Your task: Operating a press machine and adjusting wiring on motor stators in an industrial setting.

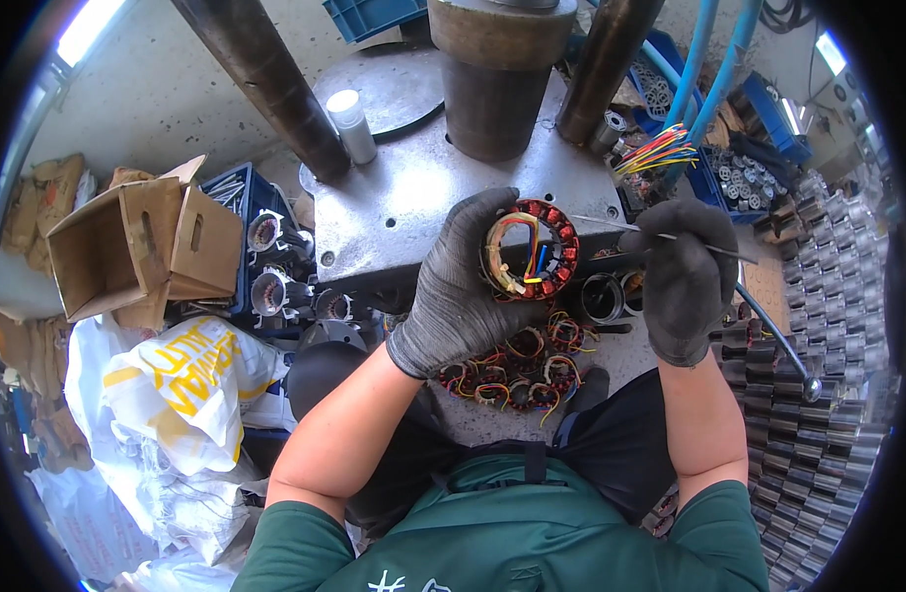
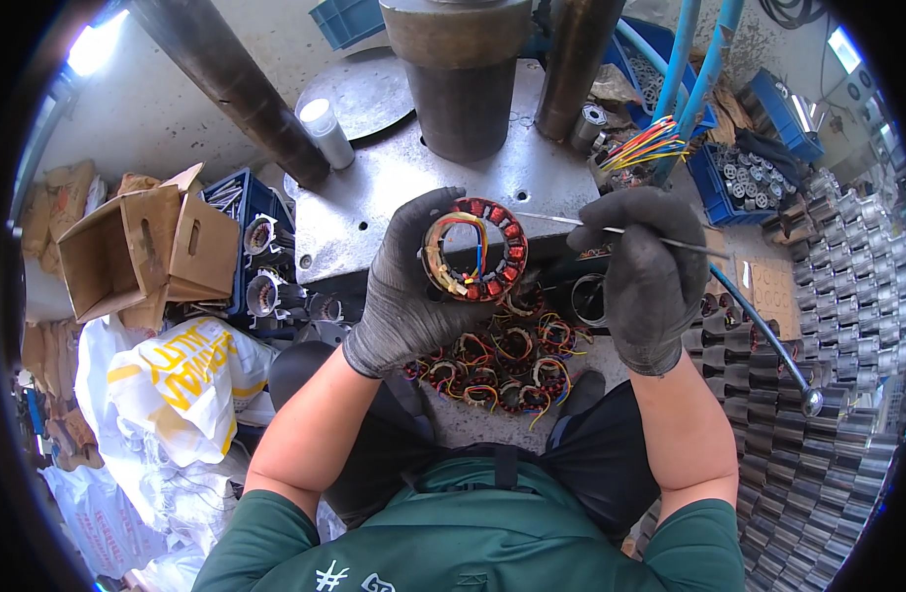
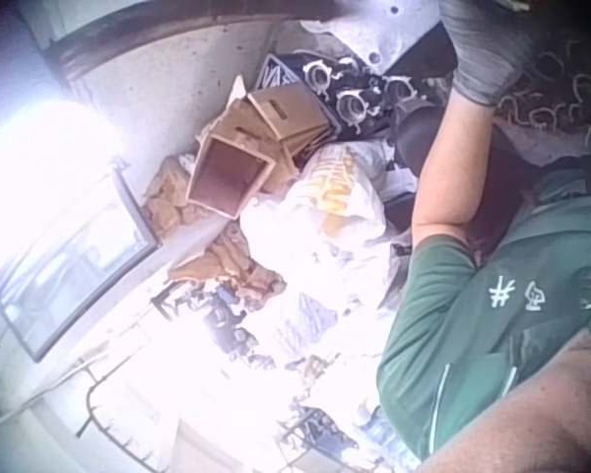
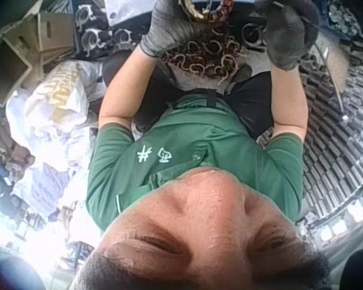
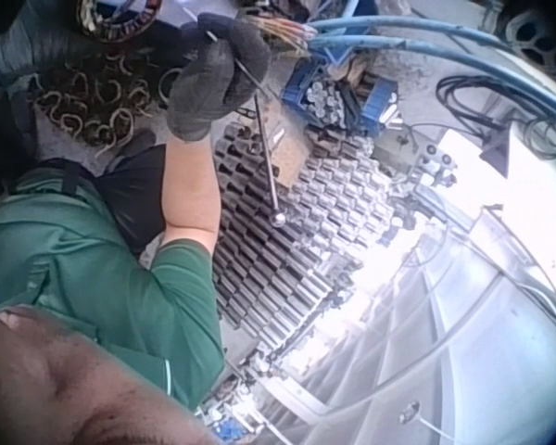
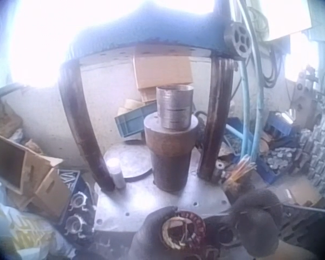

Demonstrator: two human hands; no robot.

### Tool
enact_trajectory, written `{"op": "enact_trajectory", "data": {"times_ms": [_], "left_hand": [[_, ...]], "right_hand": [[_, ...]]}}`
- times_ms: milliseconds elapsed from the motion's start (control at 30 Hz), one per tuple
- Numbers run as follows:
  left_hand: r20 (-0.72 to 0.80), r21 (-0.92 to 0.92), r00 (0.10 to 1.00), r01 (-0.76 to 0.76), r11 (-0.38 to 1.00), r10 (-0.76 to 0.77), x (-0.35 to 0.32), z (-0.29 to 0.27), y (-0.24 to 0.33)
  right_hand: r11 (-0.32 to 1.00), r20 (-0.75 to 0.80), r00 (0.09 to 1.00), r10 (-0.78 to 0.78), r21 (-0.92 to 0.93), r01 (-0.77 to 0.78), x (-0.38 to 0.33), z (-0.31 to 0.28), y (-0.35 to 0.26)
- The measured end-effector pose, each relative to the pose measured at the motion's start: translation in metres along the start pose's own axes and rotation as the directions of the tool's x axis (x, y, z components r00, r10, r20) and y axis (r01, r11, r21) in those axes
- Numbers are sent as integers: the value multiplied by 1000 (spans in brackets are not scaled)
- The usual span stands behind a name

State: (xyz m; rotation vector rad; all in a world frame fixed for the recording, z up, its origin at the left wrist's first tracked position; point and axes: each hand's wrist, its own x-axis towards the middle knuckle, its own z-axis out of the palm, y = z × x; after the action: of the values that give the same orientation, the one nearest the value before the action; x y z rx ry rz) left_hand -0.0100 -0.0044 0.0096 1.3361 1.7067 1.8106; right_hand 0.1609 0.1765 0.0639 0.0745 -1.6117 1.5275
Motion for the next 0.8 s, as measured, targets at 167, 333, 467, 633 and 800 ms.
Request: {"op": "enact_trajectory", "data": {"times_ms": [167,333,467,633,800], "left_hand": [[-5,-96,1000,14,995,-14,2,-1,-2],[-13,-69,1000,-26,997,25,5,-4,-5],[-38,82,987,-150,985,154,5,-6,-8],[-30,184,983,-174,967,183,3,-6,-5],[-87,208,931,-332,920,356,10,-8,2]], "right_hand": [[976,102,987,-121,-171,137,-2,11,0],[884,190,935,-299,-313,347,1,13,8],[870,50,980,-192,-454,194,9,2,31],[591,356,934,-21,-749,299,22,-21,89],[405,466,816,341,-857,320,17,-23,113]]}}
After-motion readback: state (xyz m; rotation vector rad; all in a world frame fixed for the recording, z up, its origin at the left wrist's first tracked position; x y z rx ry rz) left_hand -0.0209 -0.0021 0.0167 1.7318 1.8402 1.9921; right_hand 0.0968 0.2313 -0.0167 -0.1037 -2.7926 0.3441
